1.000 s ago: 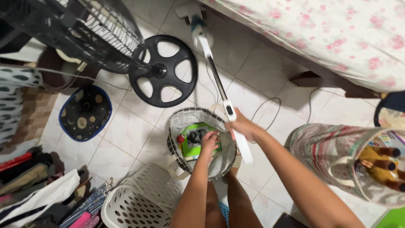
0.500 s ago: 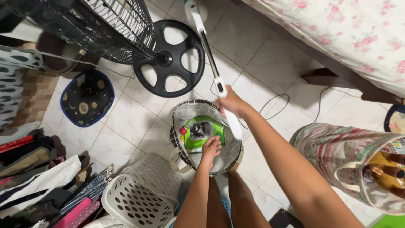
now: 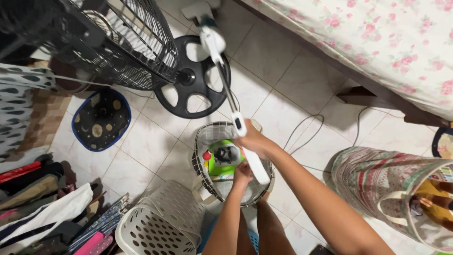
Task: The person vacuums a tiled bedroom floor using a corded stick vacuum. They move a laundry basket and a standing fan to reach areas underneath, then vacuum around the bed and other furniture. The person also picks up a small mat and places it aside before continuing to vacuum.
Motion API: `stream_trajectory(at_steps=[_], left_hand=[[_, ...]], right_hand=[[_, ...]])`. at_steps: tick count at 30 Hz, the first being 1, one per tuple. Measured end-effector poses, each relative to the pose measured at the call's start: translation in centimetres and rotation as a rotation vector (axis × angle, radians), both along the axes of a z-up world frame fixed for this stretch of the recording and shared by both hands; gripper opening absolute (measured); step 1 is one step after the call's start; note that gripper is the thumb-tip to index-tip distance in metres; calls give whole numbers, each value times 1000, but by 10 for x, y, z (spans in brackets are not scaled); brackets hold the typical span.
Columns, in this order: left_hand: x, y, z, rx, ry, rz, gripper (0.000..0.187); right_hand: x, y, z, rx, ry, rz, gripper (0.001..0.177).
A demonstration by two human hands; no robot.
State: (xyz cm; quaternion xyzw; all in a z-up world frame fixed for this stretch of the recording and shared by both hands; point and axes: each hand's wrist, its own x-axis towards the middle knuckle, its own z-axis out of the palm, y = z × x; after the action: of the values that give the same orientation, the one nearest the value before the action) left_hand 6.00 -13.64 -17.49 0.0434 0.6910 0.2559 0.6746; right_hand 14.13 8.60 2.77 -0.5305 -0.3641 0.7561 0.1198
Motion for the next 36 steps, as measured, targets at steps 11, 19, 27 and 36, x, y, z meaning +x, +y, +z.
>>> stream_trajectory(at_steps=[11, 19, 27, 36], left_hand=[[-49, -19, 52, 22, -8, 30, 26], [-37, -26, 41, -35, 16, 23, 29], [-29, -10, 52, 19, 51, -34, 28], [-41, -21, 43, 92, 69, -74, 23]], right_hand=[[-96, 114, -58, -107, 74, -195, 64], [-22, -3, -42, -123, 115, -217, 71], [32, -109, 58, 414, 85, -125, 112], [23, -31, 30, 179, -182, -133, 88]])
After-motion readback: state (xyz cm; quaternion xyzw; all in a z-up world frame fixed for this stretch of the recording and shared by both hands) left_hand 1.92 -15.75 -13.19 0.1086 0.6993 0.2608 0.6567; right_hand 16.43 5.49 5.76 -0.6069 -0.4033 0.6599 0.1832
